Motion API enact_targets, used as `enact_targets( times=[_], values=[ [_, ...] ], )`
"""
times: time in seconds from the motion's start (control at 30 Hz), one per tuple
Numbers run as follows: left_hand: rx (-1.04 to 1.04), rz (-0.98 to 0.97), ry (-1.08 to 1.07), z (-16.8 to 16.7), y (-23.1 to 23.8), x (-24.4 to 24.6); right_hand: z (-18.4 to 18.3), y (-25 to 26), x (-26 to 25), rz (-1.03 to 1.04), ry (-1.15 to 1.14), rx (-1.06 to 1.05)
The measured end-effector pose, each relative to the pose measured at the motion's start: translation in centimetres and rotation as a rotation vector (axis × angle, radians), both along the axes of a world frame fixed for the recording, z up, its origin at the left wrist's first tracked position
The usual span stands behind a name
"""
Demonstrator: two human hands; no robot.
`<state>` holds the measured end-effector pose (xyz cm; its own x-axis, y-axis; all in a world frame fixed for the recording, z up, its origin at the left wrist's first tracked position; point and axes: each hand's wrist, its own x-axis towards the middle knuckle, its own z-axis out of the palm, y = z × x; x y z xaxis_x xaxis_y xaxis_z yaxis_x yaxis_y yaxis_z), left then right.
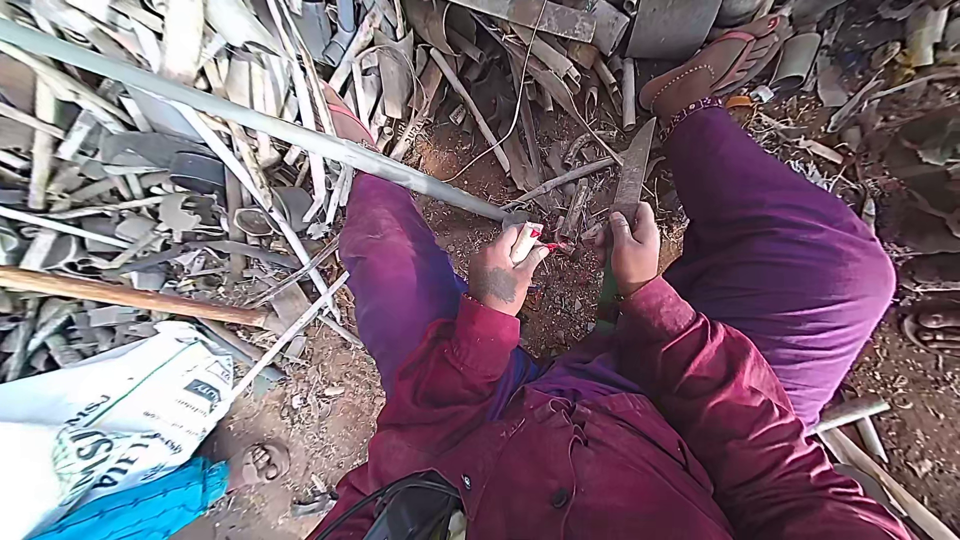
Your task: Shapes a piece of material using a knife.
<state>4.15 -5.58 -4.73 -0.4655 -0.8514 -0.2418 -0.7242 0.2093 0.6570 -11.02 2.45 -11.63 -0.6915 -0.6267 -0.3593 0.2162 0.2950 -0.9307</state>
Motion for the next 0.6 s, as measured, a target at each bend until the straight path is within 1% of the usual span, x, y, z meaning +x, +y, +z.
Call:
enact_targets(
  times=[0.1, 0.27, 0.37, 0.43, 0.53, 0.6],
  values=[
    [0.013, 0.009, -0.036, 0.23, 0.06, -0.25, -0.20, 0.08, 0.07, 0.060, 0.030, -0.014],
    [0.004, 0.020, -0.015, 0.33, 0.02, -0.12, -0.27, -0.20, 0.29, 0.083, -0.039, -0.002],
    [-0.078, 0.021, 0.008, 0.58, 0.05, -0.03, -0.20, -0.11, 0.12, 0.076, -0.029, 0.003],
    [-0.122, 0.043, -0.024, 0.75, 0.11, -0.18, -0.19, -0.13, 0.14, 0.077, -0.042, 0.003],
    [-0.052, 0.062, -0.078, 0.95, 0.22, -0.55, -0.16, -0.11, 0.20, 0.081, -0.058, 0.011],
    [0.007, 0.054, 0.005, 0.41, 0.31, -0.44, -0.23, -0.13, 0.25, 0.101, -0.037, 0.021]
  ],
)
